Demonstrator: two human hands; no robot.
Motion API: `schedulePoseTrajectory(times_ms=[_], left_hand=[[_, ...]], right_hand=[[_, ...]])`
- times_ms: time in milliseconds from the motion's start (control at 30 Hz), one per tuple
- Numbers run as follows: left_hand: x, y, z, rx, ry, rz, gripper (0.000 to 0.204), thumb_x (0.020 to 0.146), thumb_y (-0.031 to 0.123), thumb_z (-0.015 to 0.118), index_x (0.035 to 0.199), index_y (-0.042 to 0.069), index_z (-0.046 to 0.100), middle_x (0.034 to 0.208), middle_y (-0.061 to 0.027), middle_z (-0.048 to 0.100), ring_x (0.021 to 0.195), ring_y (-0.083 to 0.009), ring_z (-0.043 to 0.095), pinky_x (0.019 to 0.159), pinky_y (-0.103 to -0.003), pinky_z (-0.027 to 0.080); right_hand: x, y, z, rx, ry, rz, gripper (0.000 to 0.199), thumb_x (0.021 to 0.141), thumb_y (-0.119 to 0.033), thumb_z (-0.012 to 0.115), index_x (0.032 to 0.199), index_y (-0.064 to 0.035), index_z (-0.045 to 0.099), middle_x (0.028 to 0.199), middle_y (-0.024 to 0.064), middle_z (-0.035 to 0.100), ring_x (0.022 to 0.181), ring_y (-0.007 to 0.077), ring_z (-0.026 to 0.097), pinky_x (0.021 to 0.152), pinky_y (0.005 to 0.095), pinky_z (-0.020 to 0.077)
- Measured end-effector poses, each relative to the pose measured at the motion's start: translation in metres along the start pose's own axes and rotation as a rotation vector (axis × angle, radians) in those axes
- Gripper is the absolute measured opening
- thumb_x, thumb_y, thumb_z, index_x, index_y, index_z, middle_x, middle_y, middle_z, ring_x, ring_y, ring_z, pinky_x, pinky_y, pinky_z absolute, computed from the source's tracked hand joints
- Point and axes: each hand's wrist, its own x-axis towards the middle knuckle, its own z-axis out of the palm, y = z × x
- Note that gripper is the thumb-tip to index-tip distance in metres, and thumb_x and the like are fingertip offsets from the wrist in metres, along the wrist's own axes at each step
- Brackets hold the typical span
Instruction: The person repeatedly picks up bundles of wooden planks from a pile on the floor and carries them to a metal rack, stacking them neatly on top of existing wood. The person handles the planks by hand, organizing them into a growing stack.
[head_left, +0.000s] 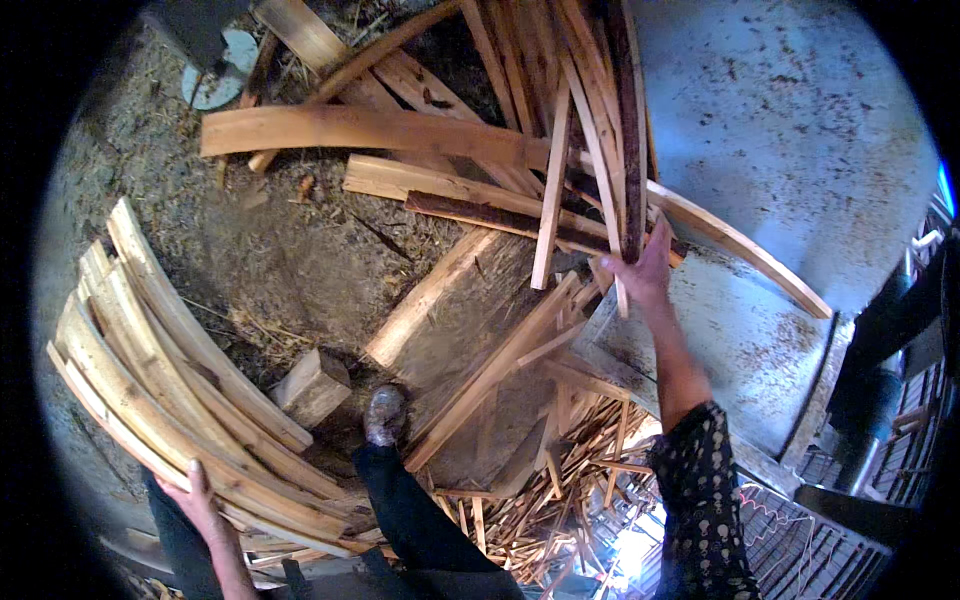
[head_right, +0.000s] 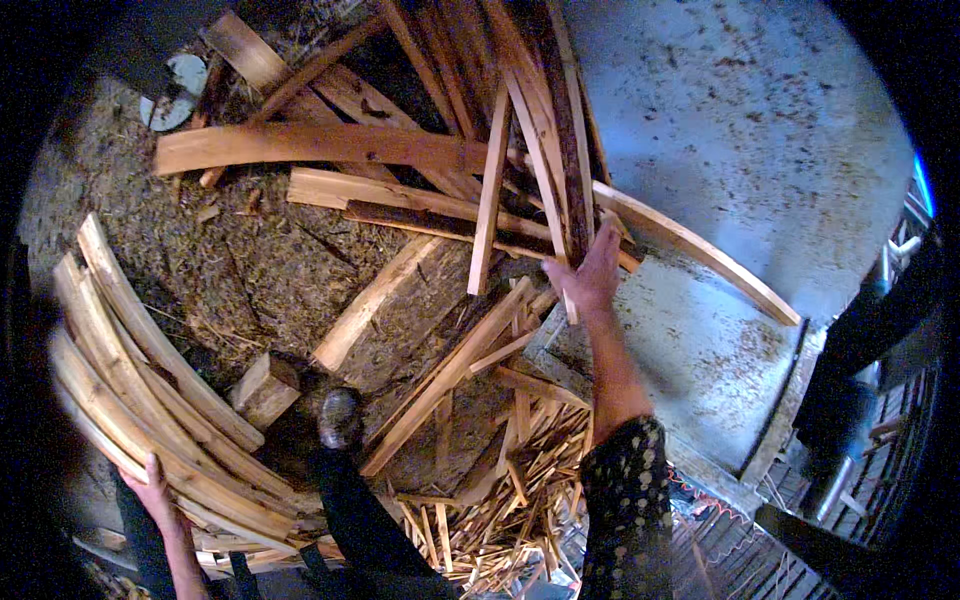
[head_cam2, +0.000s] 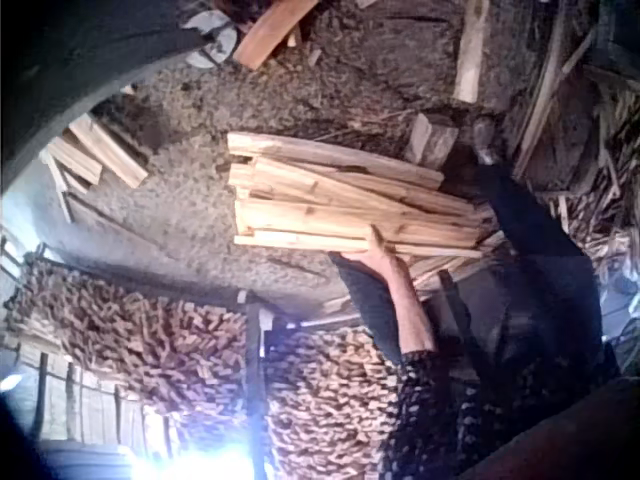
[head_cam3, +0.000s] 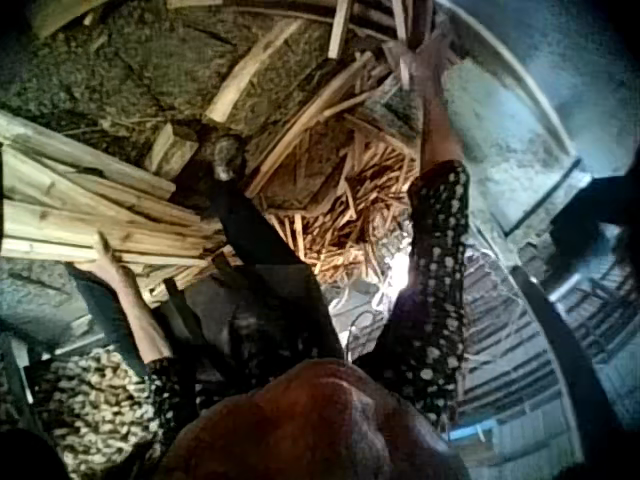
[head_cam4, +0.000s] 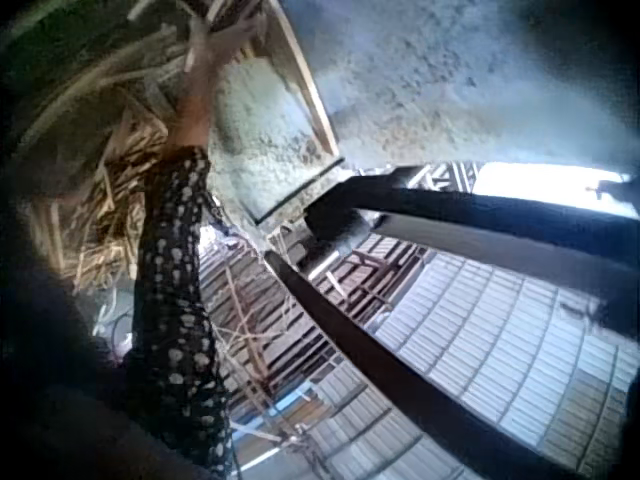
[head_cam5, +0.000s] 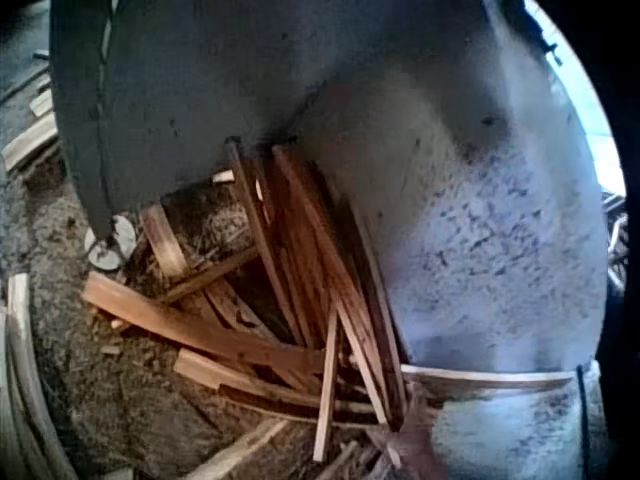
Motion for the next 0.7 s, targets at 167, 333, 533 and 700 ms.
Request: schedulePoseTrajectory(times_ms=[167,333,533,700], left_hand=[[-0.001,0.005,0.003,0.069,-0.023,0.029,0.08,0.079,0.033,0.059,0.137,0.007,0.01,0.133,-0.0177,0.027,0.118,-0.0274,0.034,0.099,-0.038,0.027],[-0.001,0.003,0.005,0.075,-0.006,0.0,0.083,0.078,0.035,0.06,0.137,0.006,0.01,0.132,-0.0201,0.027,0.117,-0.0286,0.034,0.098,-0.038,0.028],[-0.001,-0.001,-0.003,0.107,-0.031,0.081,0.087,0.077,0.032,0.063,0.135,0.0,0.007,0.132,-0.0204,0.027,0.118,-0.028,0.033,0.099,-0.037,0.026],[-0.007,0.017,0.002,0.066,-0.073,-0.028,0.083,0.079,0.026,0.062,0.136,0.004,0.007,0.133,-0.0188,0.025,0.12,-0.0268,0.031,0.1,-0.036,0.025]], right_hand=[[0.022,0.009,0.046,0.052,0.232,-0.014,0.102,0.057,-0.026,0.073,0.135,-0.0039,0.012,0.126,0.0268,0.037,0.114,0.0393,0.04,0.095,0.0408,0.0326],[-0.01,-0.036,0.049,0.115,0.064,0.207,0.067,0.063,-0.004,0.061,0.124,-0.0039,0.033,0.092,0.0161,0.059,0.084,0.0261,0.058,0.081,0.0332,0.0445],[-0.124,-0.107,0.025,0.412,-0.039,0.143,0.054,0.066,-0.002,0.056,0.116,0.0019,0.039,0.084,0.0101,0.056,0.074,0.0185,0.053,0.069,0.0282,0.0454],[-0.219,-0.139,-0.01,0.927,-0.276,0.635,0.025,0.069,-0.005,0.06,0.091,-0.0008,0.051,0.075,0.0029,0.055,0.066,0.0111,0.052,0.057,0.0258,0.0444]])
